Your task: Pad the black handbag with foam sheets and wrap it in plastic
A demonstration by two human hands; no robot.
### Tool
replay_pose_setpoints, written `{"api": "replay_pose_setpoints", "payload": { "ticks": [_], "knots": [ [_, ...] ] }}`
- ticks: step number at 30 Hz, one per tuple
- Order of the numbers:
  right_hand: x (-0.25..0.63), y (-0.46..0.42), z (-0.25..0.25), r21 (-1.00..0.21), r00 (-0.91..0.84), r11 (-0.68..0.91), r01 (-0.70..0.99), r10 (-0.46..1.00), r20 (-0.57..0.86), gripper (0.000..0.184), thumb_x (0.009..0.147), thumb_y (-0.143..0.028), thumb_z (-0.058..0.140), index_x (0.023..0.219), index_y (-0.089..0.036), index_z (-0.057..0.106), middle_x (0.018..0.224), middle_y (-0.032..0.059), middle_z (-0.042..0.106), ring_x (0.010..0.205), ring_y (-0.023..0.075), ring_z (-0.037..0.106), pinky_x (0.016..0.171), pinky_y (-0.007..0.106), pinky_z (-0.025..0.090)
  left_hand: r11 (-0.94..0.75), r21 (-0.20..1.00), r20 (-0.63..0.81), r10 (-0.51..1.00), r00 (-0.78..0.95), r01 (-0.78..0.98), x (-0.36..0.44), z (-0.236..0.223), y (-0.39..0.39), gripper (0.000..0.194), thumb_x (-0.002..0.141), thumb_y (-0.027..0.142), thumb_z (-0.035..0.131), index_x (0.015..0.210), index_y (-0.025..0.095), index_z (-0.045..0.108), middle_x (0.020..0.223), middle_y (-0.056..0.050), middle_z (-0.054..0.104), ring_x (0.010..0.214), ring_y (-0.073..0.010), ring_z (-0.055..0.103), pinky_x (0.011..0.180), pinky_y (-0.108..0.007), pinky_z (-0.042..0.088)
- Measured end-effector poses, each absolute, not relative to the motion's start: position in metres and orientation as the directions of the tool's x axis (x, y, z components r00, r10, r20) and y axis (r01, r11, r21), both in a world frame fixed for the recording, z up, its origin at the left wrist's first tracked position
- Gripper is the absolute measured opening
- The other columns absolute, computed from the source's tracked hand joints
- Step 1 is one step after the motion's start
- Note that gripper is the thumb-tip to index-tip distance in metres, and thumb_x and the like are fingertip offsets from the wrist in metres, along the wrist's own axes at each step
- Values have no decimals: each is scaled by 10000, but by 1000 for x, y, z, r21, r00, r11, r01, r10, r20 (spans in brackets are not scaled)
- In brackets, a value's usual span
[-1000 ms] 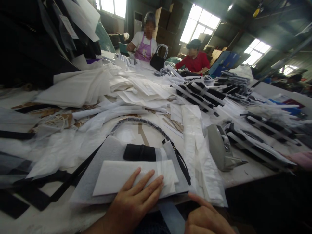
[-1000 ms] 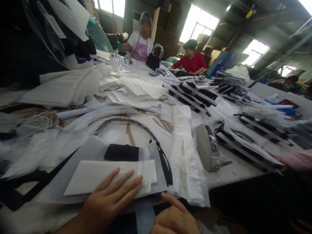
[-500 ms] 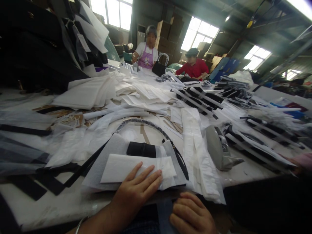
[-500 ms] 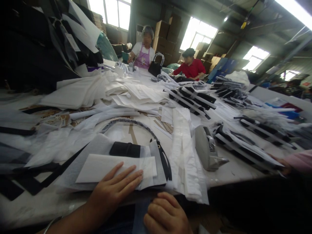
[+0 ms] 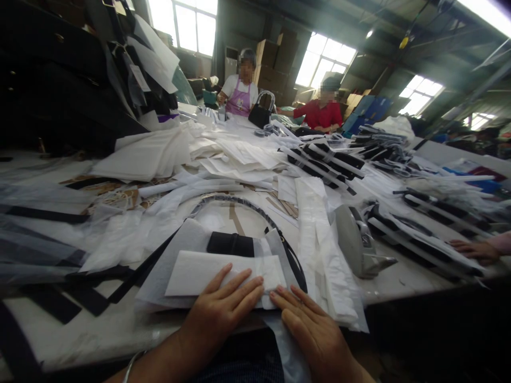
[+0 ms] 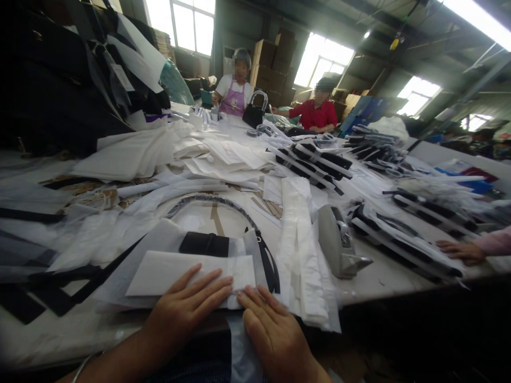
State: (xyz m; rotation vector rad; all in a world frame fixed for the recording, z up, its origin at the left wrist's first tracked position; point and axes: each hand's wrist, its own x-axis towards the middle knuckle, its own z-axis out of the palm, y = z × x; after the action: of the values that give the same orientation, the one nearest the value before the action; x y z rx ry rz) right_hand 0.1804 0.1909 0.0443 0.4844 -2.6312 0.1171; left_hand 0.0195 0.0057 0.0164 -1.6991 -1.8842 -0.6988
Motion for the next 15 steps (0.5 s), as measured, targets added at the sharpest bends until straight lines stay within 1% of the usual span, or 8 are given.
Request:
{"api": "replay_pose_setpoints", "payload": {
  "ticks": [2,4,6,8,12,15],
  "knots": [
    [181,192,37,-14,-819,934,-357,-306,486,213,999,-74,407,1089,-75,601,1215,133,704,1307,184,530,1196,363,347,81,15,663,746,-70,997,18,16,5,336,1049,227,376,1269,234,630,1325,63,635,1249,-146,570,1253,-399,102],
    [181,193,30,-37,-806,931,-364,-295,513,199,996,-77,428,1103,-79,595,1202,126,711,1304,181,533,1205,351,334,70,-11,644,763,-47,997,17,15,3,357,1048,241,382,1350,293,564,1342,68,623,1267,-154,557,1249,-417,120],
    [181,194,25,-70,-801,928,-366,-275,532,191,992,-68,439,1098,-82,597,1186,128,718,1298,185,541,1210,346,332,62,-16,631,775,-38,998,17,11,2,385,1045,253,390,1403,345,498,1374,66,599,1301,-170,529,1242,-442,148],
    [182,195,22,-95,-794,921,-378,-270,545,189,993,-63,438,1090,-84,599,1165,127,726,1285,189,554,1209,349,339,60,-2,630,775,-45,998,17,6,0,403,1041,262,403,1425,369,464,1403,54,575,1330,-185,500,1233,-460,183],
    [185,199,23,-132,-786,901,-414,-281,550,169,998,-78,450,1064,-118,600,1159,101,732,1270,201,568,1188,385,383,48,31,629,775,-57,998,18,-2,-1,395,1035,269,420,1410,376,484,1440,36,541,1364,-198,459,1222,-473,213],
    [188,200,29,-123,-776,886,-447,-315,547,168,999,-90,451,1049,-121,609,1146,103,737,1261,217,575,1166,423,407,43,43,621,782,-61,998,18,-3,-1,367,1029,274,435,1370,370,532,1449,31,532,1371,-202,450,1217,-475,226]
  ]
}}
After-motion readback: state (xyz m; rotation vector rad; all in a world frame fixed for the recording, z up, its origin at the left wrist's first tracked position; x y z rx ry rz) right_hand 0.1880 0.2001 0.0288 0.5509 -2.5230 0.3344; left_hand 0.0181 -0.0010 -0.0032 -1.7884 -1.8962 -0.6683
